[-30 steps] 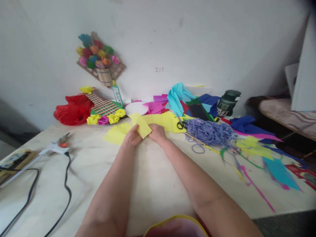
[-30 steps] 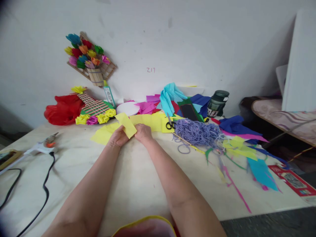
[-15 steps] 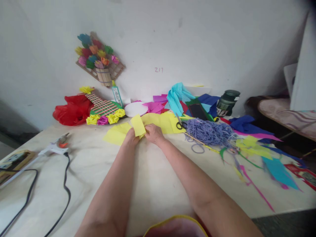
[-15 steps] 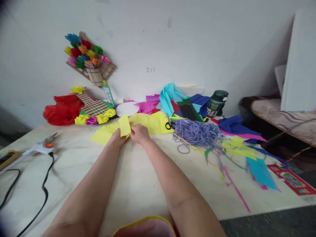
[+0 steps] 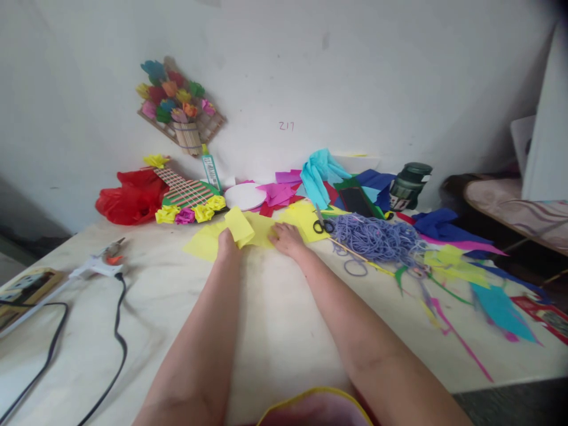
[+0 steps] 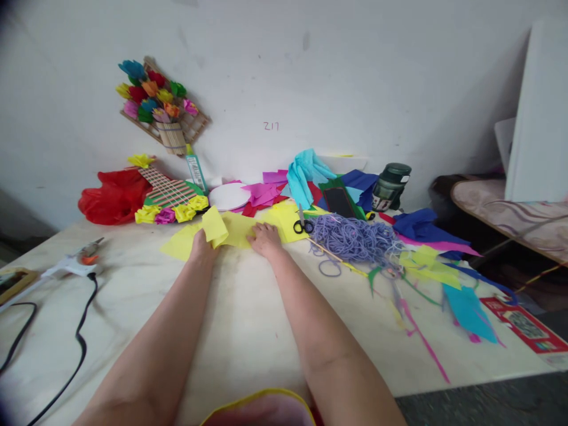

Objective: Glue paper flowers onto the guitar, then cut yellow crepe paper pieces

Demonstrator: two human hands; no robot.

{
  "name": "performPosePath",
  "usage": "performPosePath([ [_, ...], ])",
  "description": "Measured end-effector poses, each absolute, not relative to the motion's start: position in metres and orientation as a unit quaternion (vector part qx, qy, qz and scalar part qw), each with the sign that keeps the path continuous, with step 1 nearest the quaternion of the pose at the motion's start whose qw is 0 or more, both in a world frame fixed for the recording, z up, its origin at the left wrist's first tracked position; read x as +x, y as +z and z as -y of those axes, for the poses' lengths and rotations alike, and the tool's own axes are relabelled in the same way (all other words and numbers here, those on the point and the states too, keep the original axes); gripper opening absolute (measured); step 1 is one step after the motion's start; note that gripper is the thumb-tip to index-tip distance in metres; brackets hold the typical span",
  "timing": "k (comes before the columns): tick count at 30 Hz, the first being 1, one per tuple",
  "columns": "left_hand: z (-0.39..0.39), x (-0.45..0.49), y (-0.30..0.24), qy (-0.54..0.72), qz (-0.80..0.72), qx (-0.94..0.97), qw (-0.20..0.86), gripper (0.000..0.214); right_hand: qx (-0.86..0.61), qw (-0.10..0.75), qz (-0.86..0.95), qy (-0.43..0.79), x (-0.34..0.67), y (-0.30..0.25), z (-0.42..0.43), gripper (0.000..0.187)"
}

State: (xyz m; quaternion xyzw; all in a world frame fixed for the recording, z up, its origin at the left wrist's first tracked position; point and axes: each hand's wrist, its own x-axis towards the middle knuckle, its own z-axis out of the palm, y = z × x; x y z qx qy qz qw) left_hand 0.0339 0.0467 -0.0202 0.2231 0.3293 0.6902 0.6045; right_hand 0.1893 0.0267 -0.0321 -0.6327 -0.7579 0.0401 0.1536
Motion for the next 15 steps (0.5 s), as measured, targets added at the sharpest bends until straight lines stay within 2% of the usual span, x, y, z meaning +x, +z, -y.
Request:
performPosePath([
  [6, -0.053, 0.03, -0.029, 0.694, -0.397, 0.232, 0.555, 0.018, -0.642, 0.105, 0.757, 0.065, 0.194, -0.034, -0.028, 0.05],
  [15, -0.067, 0.026, -0.047, 0.671, -0.484, 0.292, 0.479, 0.002, -0.683, 0.107, 0.719, 0.074, 0.208, -0.034, -0.03, 0.05],
])
